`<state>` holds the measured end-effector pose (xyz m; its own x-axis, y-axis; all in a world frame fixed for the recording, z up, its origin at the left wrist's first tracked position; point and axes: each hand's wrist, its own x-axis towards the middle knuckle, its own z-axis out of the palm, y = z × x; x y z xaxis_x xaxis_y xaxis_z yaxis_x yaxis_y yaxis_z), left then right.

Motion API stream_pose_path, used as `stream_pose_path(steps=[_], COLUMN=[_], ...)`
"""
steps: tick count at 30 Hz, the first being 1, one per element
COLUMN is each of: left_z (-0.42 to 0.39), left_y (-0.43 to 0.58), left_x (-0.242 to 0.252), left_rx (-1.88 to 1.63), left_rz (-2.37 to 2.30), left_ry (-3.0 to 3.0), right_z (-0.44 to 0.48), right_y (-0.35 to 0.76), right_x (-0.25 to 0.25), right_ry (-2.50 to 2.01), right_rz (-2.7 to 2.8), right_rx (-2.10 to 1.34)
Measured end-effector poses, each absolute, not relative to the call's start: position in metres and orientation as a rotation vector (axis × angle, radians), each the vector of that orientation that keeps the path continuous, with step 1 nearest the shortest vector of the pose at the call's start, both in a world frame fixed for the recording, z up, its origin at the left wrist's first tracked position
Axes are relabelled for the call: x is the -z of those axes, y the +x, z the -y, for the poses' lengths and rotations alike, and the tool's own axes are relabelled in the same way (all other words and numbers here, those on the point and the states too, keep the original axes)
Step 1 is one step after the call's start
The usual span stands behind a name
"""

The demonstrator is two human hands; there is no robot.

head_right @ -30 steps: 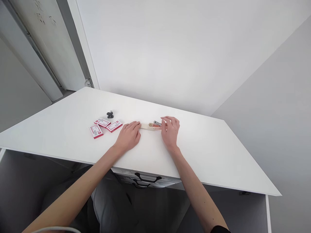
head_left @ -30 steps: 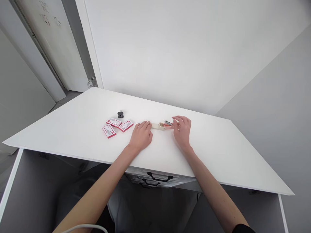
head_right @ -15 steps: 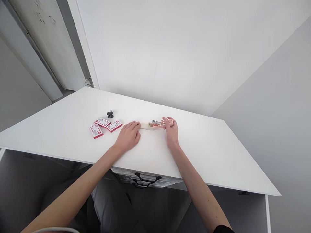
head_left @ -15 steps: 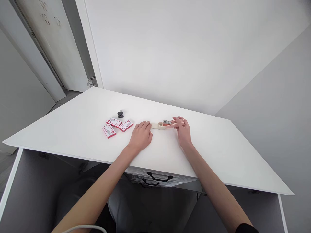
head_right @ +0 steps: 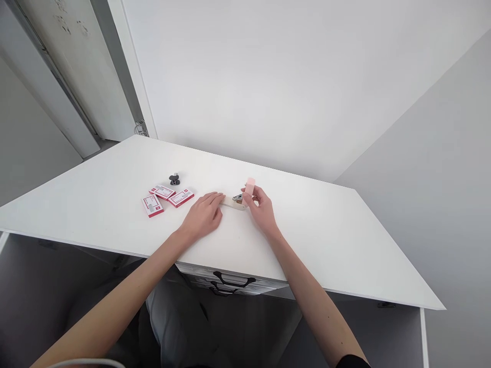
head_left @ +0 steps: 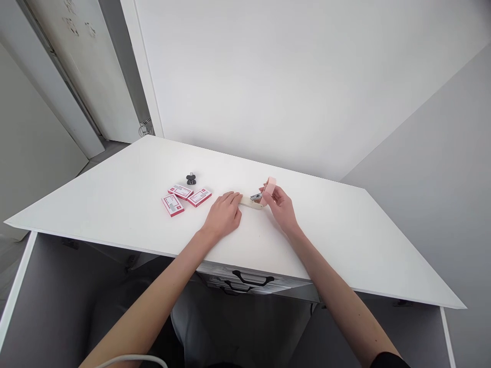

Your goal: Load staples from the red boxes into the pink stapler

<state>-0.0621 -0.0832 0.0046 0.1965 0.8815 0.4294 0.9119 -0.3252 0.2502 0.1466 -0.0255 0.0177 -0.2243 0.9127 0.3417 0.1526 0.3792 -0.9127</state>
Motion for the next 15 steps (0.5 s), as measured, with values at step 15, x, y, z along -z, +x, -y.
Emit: stream_pose_path(steps=[15], left_z=[0.088], left_y=[-0.063], left_x=[-0.011], left_rx=[1.080], left_rz=[1.856], left_ry=[-2.517], right_z=[0.037], right_y=[0.140], right_x=[-0.016], right_ry=[-1.084], right_rz=[1.767], right_rx=[-0.922])
